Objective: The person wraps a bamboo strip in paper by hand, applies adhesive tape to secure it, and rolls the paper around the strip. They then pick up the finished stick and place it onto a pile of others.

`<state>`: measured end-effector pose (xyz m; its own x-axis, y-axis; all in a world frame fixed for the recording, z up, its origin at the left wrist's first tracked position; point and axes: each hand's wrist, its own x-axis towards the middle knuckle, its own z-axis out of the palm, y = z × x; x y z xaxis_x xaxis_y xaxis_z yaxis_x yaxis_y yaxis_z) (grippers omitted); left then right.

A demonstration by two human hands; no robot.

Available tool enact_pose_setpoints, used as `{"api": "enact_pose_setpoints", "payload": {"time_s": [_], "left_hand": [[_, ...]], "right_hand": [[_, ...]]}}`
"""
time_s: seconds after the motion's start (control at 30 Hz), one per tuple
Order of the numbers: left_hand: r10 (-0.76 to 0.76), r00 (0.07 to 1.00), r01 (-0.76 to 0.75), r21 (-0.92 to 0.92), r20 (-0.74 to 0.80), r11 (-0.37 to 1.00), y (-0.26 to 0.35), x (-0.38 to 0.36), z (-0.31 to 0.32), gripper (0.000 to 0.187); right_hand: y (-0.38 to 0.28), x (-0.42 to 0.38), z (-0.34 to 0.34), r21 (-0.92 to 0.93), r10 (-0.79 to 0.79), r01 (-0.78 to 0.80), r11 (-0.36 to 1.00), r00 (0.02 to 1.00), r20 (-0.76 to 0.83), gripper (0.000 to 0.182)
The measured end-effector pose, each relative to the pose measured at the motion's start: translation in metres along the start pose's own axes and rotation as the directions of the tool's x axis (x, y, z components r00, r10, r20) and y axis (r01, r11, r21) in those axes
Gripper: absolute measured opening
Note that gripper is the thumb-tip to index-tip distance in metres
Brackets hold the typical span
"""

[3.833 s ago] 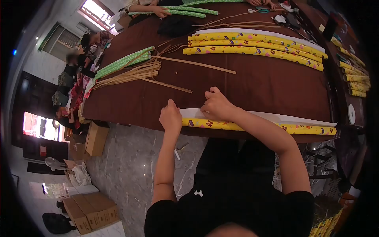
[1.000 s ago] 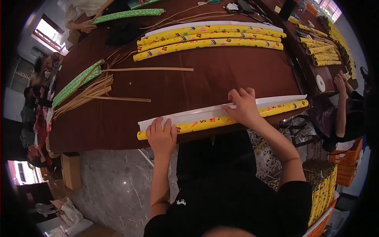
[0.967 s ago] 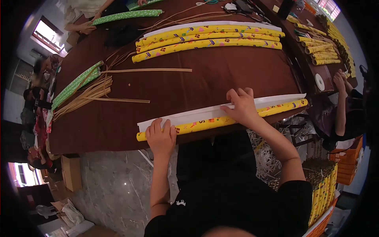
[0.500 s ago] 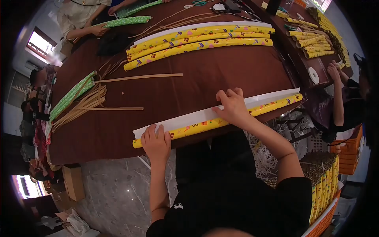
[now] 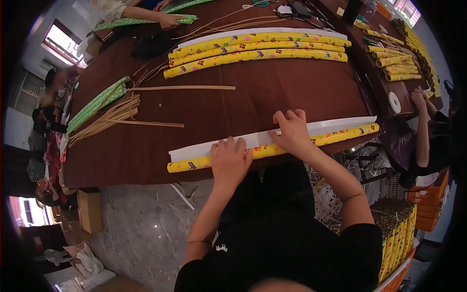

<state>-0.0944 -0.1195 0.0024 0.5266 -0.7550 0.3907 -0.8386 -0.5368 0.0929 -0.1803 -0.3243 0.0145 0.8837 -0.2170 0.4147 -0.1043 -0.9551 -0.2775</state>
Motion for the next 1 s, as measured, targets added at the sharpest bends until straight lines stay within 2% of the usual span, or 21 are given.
{"api": "enact_pose_setpoints", "payload": {"time_s": [0.07,0.13,0.17,0.23,0.3,0.4,0.5,0.6,0.63,0.7,0.8,0.9,1.0], "left_hand": [[-0.005,0.999,0.007,-0.044,0.046,0.999,0.023,0.010,0.005,0.033],[0.103,0.994,-0.093,-0.209,0.039,0.973,0.043,0.018,0.011,0.038],[0.096,0.995,-0.087,-0.206,0.035,0.975,0.052,0.021,0.015,0.038],[0.113,0.989,-0.130,-0.199,-0.092,0.971,0.063,0.024,0.023,0.042],[0.115,0.993,-0.120,-0.184,-0.041,0.975,0.063,0.020,0.026,0.046],[0.101,0.991,-0.120,-0.238,-0.092,0.964,0.057,0.013,0.020,0.047],[0.183,0.966,-0.210,-0.142,-0.184,0.967,0.036,0.002,0.002,0.050],[0.196,0.980,-0.198,-0.128,-0.033,0.972,0.009,-0.012,-0.009,0.049],[0.185,0.982,-0.189,-0.111,-0.046,0.976,0.001,-0.013,-0.008,0.049],[0.302,0.952,-0.305,-0.112,-0.045,0.946,-0.010,-0.013,-0.004,0.044],[0.330,0.942,-0.335,-0.136,-0.061,0.932,-0.015,-0.013,-0.003,0.039],[0.331,0.940,-0.340,-0.143,-0.084,0.929,-0.021,-0.017,-0.001,0.042],[0.322,0.942,-0.332,-0.130,-0.090,0.934,-0.031,-0.021,-0.003,0.040]], "right_hand": [[0.000,0.000,0.000,-0.009,-0.019,0.018,1.000,1.000,-0.005,0.035],[0.001,0.000,0.003,0.001,-0.024,0.024,1.000,0.998,-0.062,0.035],[0.002,-0.001,0.003,0.002,-0.033,0.034,0.999,0.997,-0.063,0.035],[0.003,-0.002,0.004,-0.018,-0.010,0.009,1.000,0.999,-0.052,0.035],[0.004,-0.002,0.005,-0.022,-0.009,0.008,1.000,0.999,-0.052,0.035],[0.003,-0.003,0.005,-0.025,-0.007,0.005,1.000,0.998,-0.066,0.035],[0.003,-0.004,0.004,-0.021,-0.023,0.021,1.000,0.995,-0.098,0.034],[-0.001,-0.005,0.002,-0.003,-0.023,0.023,1.000,0.995,-0.100,0.033],[-0.001,-0.006,0.002,0.002,-0.017,0.018,1.000,0.994,-0.109,0.033],[-0.009,-0.003,-0.003,-0.018,-0.026,0.023,1.000,0.991,-0.133,0.032],[-0.010,-0.001,-0.003,-0.046,-0.041,0.036,0.998,0.993,-0.114,0.032],[-0.015,0.003,-0.002,-0.033,-0.034,0.030,0.999,0.994,-0.103,0.033],[-0.025,0.008,0.004,-0.037,-0.071,0.067,0.997,0.988,-0.137,0.034]]}}
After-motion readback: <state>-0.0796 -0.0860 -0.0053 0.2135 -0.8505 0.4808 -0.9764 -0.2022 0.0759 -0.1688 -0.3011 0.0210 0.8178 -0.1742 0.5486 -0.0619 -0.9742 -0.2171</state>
